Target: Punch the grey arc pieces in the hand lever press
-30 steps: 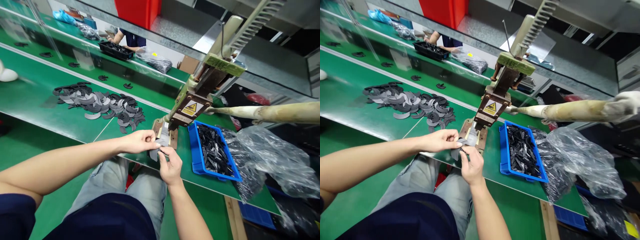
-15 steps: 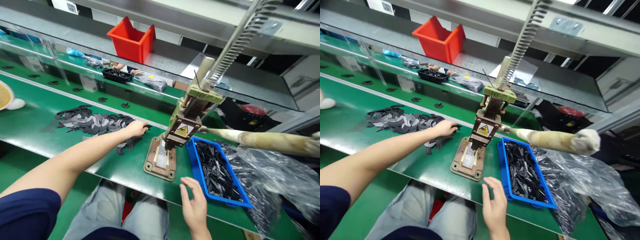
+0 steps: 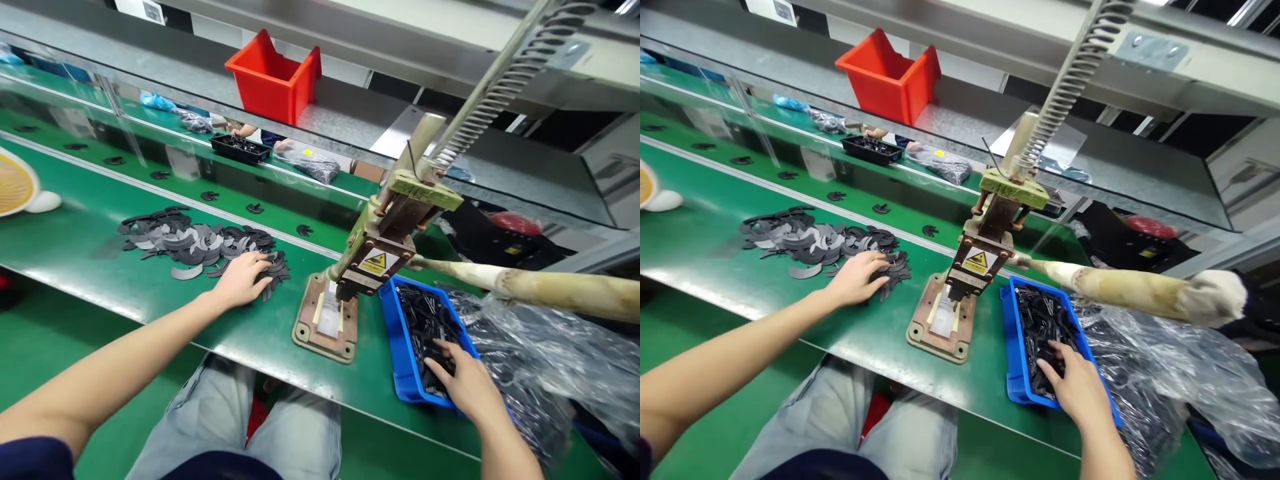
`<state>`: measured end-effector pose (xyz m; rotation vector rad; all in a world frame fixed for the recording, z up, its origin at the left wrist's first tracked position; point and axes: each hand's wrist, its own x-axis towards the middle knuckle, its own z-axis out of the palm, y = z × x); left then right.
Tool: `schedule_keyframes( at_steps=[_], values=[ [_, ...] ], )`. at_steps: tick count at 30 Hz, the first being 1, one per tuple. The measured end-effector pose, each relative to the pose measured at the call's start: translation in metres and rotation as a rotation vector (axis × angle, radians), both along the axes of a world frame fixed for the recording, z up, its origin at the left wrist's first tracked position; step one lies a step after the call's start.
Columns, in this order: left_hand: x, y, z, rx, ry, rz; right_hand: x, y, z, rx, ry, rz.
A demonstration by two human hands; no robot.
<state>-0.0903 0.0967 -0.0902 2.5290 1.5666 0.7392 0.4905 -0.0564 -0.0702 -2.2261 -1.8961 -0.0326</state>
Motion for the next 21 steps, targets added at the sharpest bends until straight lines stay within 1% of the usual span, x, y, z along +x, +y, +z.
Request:
schedule_keyframes(
  at_steps=[1, 3, 5, 8, 11, 13, 14, 15, 16, 18, 21],
  values=[
    [-0.010, -0.017, -0.008, -0.009, -0.020, 0.054, -0.001, 0.002, -0.002, 0.009, -0.003, -0.008],
    [-0.025, -0.045, -0.022, -0.054, -0.032, 0.116, -0.005, 0.005, -0.003, 0.027, -0.012, -0.041],
    [-0.033, -0.064, -0.036, -0.082, -0.035, 0.117, -0.008, 0.006, -0.003, 0.036, -0.025, -0.089],
    [-0.032, -0.076, -0.052, -0.043, -0.060, 0.055, -0.012, 0.005, 0.003, 0.057, -0.057, -0.162],
    [-0.022, -0.076, -0.058, 0.014, -0.092, -0.006, -0.021, 0.001, 0.018, 0.099, -0.092, -0.245],
    [-0.012, -0.076, -0.054, 0.057, -0.121, -0.027, -0.037, -0.006, 0.032, 0.242, -0.029, -0.258],
    [-0.006, -0.078, -0.049, 0.087, -0.146, -0.033, -0.049, -0.011, 0.038, 0.333, 0.024, -0.234],
    [0.002, -0.080, -0.043, 0.119, -0.181, -0.044, -0.064, -0.016, 0.043, 0.454, 0.115, -0.162],
    [0.011, -0.084, -0.035, 0.149, -0.226, -0.063, -0.082, -0.021, 0.045, 0.483, 0.158, -0.084],
    [0.030, -0.095, -0.015, 0.179, -0.337, -0.147, -0.124, -0.031, 0.042, 0.467, 0.216, 0.049],
    [0.061, -0.115, 0.016, 0.107, -0.506, -0.355, -0.190, -0.044, 0.024, 0.418, 0.320, 0.253]
  ],
)
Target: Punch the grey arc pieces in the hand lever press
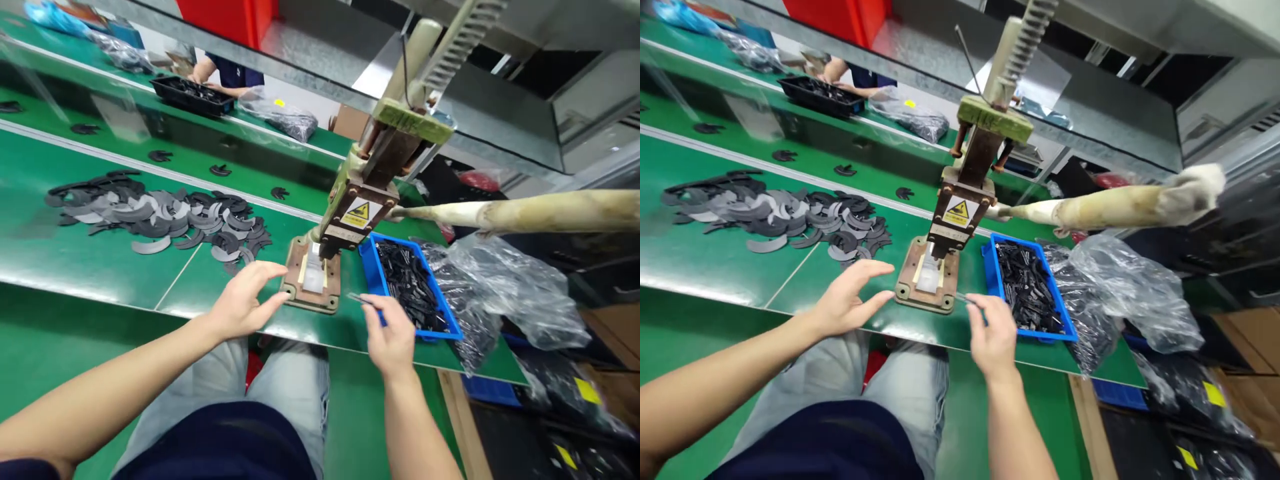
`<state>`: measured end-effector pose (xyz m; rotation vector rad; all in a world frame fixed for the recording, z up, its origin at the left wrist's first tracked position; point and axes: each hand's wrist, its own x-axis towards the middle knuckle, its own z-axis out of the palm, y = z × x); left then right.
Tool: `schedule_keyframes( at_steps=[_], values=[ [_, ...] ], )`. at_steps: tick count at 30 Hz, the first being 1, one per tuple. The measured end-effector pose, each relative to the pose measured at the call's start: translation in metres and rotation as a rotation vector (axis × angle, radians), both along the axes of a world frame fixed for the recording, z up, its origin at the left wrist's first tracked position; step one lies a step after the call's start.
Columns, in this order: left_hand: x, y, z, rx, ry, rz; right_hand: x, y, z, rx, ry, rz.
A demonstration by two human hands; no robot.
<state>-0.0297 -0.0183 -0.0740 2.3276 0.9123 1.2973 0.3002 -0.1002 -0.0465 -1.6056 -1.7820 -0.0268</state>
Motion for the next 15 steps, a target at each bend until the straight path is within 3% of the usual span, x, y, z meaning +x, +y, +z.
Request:
schedule_keyframes(
  at_steps=[2, 5, 15],
  values=[
    [0.016, -0.013, 0.015, -0.058, -0.030, -0.129, -0.036, -0.008, -0.012, 0.019, 0.079, 0.159],
    [0.028, -0.028, 0.022, -0.079, -0.025, -0.229, -0.069, -0.014, -0.025, 0.075, 0.211, 0.323],
    [0.025, -0.045, 0.019, -0.104, -0.024, -0.280, -0.078, -0.016, -0.043, 0.112, 0.293, 0.388]
  ],
)
